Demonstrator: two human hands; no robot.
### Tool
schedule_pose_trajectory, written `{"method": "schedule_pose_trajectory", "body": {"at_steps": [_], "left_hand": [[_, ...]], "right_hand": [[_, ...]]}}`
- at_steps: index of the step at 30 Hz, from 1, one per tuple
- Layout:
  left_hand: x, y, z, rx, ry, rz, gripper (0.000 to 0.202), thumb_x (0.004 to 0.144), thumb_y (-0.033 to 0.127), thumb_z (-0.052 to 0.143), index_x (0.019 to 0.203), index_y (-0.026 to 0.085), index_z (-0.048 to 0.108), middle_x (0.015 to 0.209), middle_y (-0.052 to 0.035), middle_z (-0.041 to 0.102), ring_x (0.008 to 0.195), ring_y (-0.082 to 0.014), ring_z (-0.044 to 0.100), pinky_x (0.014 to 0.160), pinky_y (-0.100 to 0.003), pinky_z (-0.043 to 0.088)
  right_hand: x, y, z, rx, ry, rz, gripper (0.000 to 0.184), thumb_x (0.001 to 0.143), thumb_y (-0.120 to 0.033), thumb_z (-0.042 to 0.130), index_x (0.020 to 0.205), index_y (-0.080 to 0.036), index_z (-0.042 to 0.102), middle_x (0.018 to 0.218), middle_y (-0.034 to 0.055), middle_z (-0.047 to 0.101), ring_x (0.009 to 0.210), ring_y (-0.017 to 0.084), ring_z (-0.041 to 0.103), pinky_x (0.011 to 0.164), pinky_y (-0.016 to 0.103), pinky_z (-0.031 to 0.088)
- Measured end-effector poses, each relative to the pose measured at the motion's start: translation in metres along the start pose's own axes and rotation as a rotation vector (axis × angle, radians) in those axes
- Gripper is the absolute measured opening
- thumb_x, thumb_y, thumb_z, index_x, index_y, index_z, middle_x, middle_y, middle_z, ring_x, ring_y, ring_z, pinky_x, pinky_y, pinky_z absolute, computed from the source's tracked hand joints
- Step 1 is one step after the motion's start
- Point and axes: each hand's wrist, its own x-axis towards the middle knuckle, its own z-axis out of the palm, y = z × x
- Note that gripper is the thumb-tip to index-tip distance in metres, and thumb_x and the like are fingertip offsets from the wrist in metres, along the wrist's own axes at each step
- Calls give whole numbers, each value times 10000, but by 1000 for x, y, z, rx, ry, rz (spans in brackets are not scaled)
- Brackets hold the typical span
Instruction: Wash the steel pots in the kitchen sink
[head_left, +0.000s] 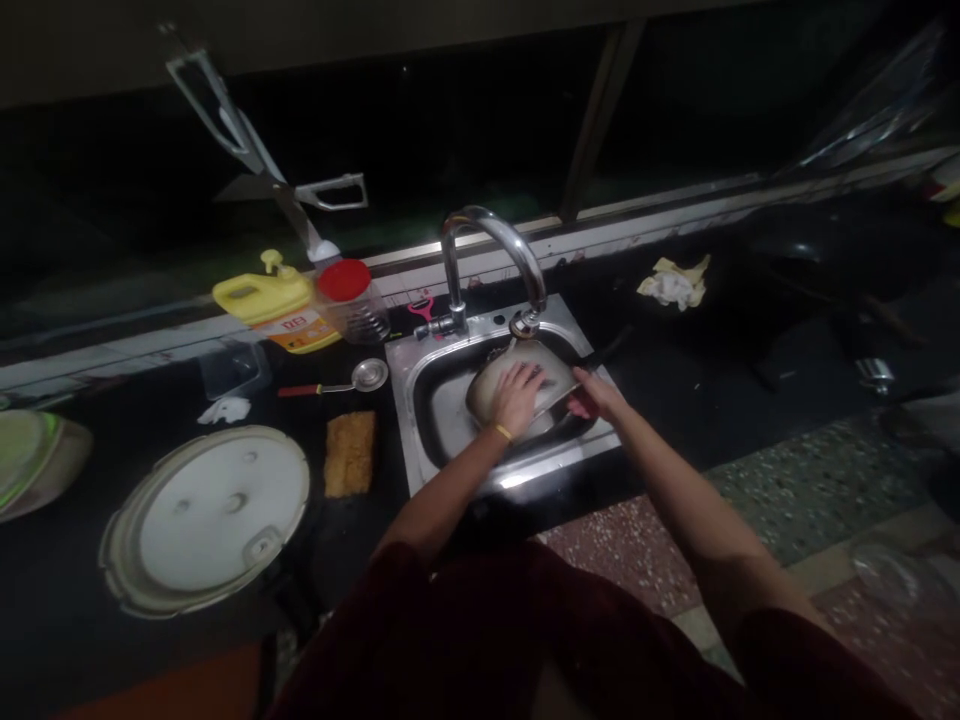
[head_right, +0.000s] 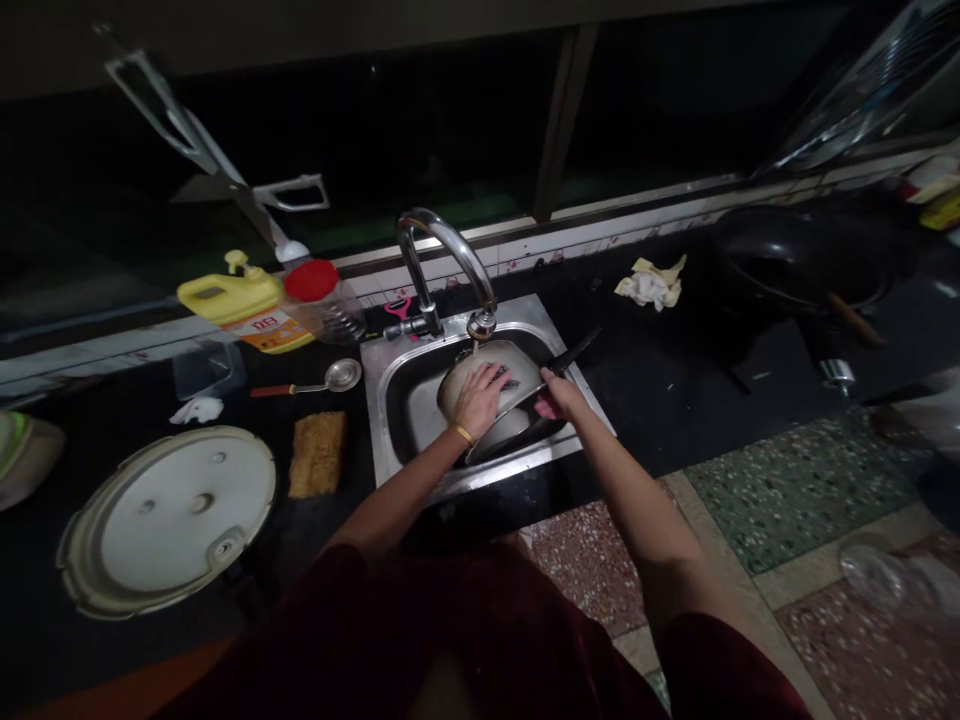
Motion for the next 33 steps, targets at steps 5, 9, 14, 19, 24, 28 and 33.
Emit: {"method": "schedule_pose_trajectory", "body": {"at_steps": [5, 9, 14, 19, 24, 28, 33], "left_hand": [[-6, 13, 10, -185, 93, -47, 422, 872, 147, 444, 1289, 115, 503, 1423, -156, 498, 1358, -230, 428, 1187, -441, 284], [-23, -1, 8, -252, 159, -97, 337, 890, 209, 470, 1210, 149, 556, 1529, -151, 359, 1437, -262, 304, 1196, -486, 237], [-52, -6, 15, -468, 322, -237, 445, 890, 263, 497, 1319, 168, 425, 1521, -160, 353, 1454, -248, 264, 1196, -504, 213], [-59, 7, 20, -457, 399, -348, 544, 886, 296, 489, 1393, 149, 360, 1478, -191, 385, 1415, -246, 332, 1171, -461, 279], [-52, 31, 20, -30, 78, -382, 744, 770, 320, 664, 1460, 292, 387, 1619, -107, 145, 1478, -407, 50, 1138, -662, 136], [-39, 43, 19, 134, -11, -387, 733, 754, 159, 604, 1436, 367, 433, 1610, -41, 213, 1465, -435, 75, 1101, -681, 200], [-27, 49, 23, 180, 13, -367, 667, 759, 102, 529, 1387, 324, 515, 1537, -51, 385, 1460, -396, 154, 1102, -665, 215]], "right_hand": [[-14, -44, 24, -785, 90, -539, 486, 927, -463, 446, 1278, -152, 576, 1325, 211, 571, 1283, 337, 502, 1047, 509, 399], [-8, -54, 64, -851, -243, -571, 619, 960, -562, 275, 1483, -246, 376, 1587, 98, 269, 1469, 326, 206, 1150, 600, 213], [-16, -32, 70, -846, -350, -888, 683, 938, -605, 306, 1515, -241, 312, 1612, 100, 188, 1493, 293, 114, 1174, 573, 158], [-9, -31, 70, -945, -487, -1129, 503, 924, -480, 444, 1347, -225, 539, 1518, 109, 406, 1423, 301, 320, 1154, 543, 240], [52, -54, 51, -752, -101, -571, 483, 946, -294, 340, 1303, -8, 494, 1233, 261, 613, 1144, 313, 589, 1008, 476, 429], [58, -57, 63, -715, -298, -765, 463, 934, -271, 343, 1352, -142, 495, 1363, 140, 564, 1264, 255, 503, 1087, 468, 366], [50, -59, 72, -825, -499, -1034, 450, 911, -373, 439, 1337, -274, 545, 1500, 53, 432, 1427, 294, 277, 1151, 602, 171]]}}
